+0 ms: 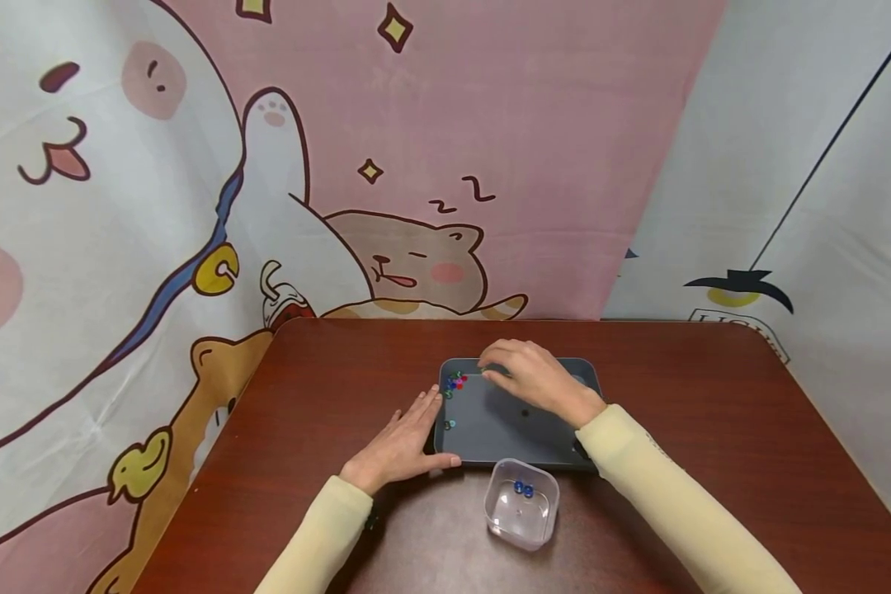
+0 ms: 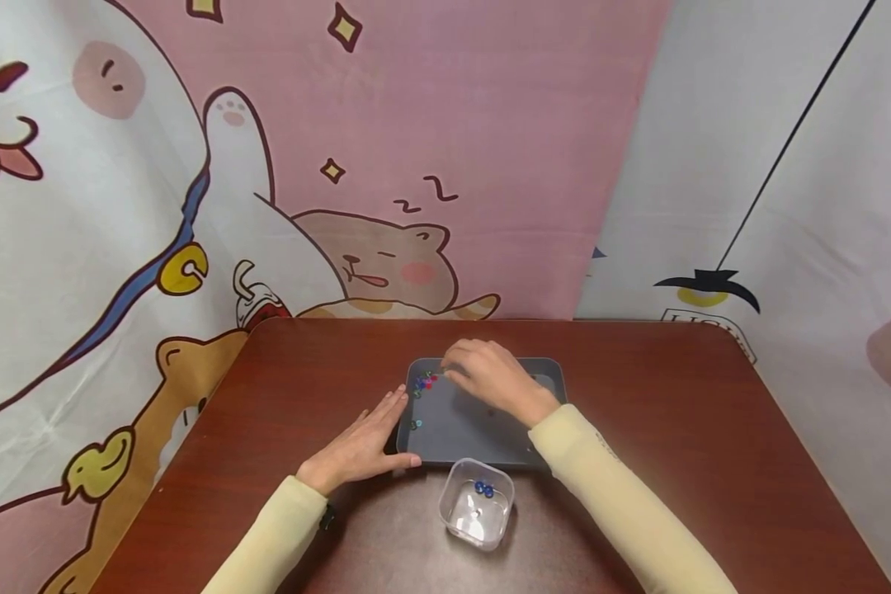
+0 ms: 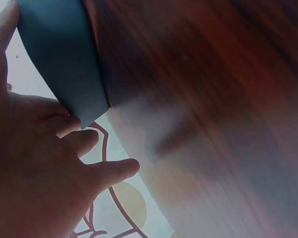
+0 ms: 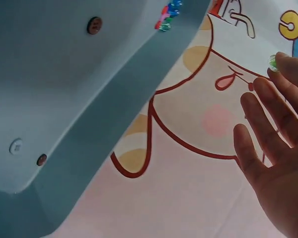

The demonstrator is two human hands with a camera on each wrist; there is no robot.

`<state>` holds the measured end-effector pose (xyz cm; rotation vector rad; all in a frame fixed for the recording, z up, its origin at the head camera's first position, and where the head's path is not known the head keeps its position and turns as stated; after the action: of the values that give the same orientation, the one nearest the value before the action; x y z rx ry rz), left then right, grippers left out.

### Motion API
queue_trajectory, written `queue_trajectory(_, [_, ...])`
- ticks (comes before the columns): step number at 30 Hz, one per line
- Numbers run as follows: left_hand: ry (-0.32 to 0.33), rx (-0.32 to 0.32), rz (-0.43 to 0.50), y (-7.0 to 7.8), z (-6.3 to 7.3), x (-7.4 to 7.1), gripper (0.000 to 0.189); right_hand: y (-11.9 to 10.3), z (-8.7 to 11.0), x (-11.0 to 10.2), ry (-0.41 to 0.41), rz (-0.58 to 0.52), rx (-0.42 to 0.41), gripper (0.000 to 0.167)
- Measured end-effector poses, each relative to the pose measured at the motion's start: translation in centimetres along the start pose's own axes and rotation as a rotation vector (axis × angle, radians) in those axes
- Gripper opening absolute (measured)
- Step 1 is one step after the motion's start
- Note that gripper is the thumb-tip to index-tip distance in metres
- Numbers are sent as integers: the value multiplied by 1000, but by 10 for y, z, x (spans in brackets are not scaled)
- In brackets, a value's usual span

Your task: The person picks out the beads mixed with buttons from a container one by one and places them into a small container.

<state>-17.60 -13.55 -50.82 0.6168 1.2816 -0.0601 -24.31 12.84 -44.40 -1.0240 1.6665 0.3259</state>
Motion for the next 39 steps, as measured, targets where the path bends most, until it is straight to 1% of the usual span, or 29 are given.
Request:
queue_trajectory(7, [3, -3, 3, -1, 0, 1, 110, -10, 13, -15, 27, 7, -1, 20])
queue_trajectory(15, [3, 1, 4, -1, 0, 1, 110, -21, 33, -26, 77, 15, -28, 16])
queue_trajectory(22, [8, 4, -2, -1, 0, 1, 110, -28, 52, -34, 84, 8, -22, 16])
queue_trajectory(26, [10, 12, 0, -1, 1, 0, 110, -30, 65, -36, 96, 19, -43, 16])
queue_trajectory(31, [14, 16, 3, -1, 1, 0, 110, -32, 78, -36, 129, 39, -96, 17])
queue_trajectory(39, [14, 18, 2, 0, 1, -1, 110, -40, 96, -29, 147, 22, -155, 16])
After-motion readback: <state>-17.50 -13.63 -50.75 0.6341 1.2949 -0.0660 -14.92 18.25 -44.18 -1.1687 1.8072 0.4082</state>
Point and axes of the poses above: each hand's wrist, its own z-axis away from the middle knuckle, its own x-axis out of the palm, y = z × x, the point moved 1 cm from there along -z, towards the middle knuckle, and after that the axes turned 3 degrees about -x, right-handed, at the moved point
